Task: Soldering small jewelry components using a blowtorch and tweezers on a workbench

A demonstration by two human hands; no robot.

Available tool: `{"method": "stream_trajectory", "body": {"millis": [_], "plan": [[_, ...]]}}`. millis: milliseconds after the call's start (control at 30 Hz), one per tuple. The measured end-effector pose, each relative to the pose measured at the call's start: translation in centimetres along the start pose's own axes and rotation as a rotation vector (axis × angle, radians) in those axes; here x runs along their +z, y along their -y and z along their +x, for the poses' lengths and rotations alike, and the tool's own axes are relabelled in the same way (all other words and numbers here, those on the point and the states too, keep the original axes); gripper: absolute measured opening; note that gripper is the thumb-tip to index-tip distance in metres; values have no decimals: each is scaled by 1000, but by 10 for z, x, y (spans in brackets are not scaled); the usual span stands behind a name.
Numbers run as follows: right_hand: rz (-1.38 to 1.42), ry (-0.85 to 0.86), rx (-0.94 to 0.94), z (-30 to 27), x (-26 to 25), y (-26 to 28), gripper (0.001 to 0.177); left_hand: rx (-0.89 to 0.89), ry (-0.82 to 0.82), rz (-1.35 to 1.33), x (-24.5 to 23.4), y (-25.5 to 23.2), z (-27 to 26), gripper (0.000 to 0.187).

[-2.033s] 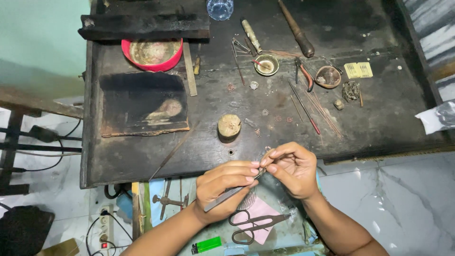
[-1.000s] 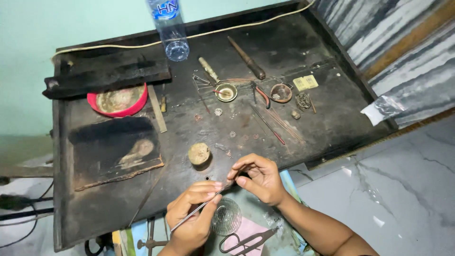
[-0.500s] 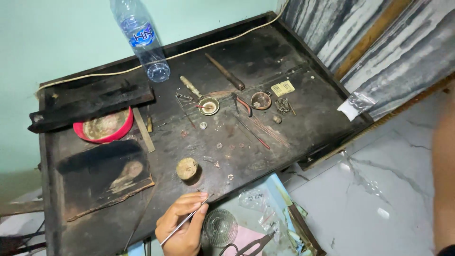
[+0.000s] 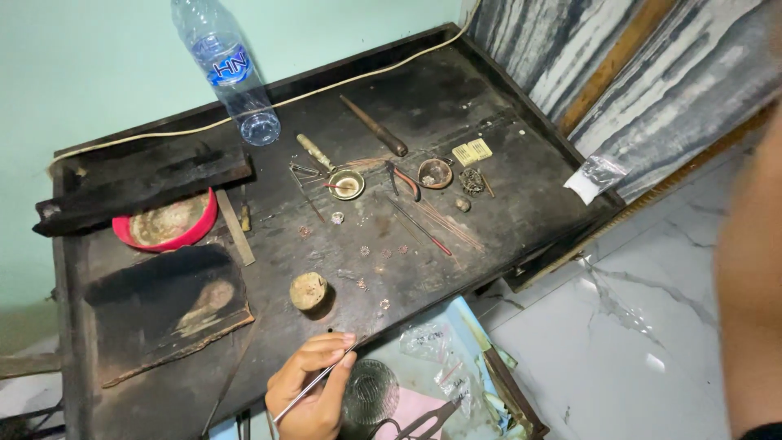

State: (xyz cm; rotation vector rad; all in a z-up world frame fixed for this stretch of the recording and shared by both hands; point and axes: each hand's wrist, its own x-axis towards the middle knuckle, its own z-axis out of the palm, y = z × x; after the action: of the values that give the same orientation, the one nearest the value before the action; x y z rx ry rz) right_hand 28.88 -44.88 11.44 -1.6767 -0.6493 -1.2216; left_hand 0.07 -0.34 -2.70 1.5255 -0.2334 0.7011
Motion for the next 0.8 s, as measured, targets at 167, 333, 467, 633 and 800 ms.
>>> {"method": "stream_trajectory", "body": {"millis": [167,333,467,633,800], "plan": [[280,63,95,-72,121,161,42,61,-33,10,-1,15,-6,21],[691,271,545,-189,180,233,24,65,-60,13,-5,16,-8,22],[666,454,441,-227,180,234,18,-3,-110,26,-11,23,-11,21],[687,574,350,-234,181,232,22,-3,-127,12,-13,35,-11,17],[757,603,357,-240,182,229,19,-39,-129,-61,-13,40,-17,18]]}}
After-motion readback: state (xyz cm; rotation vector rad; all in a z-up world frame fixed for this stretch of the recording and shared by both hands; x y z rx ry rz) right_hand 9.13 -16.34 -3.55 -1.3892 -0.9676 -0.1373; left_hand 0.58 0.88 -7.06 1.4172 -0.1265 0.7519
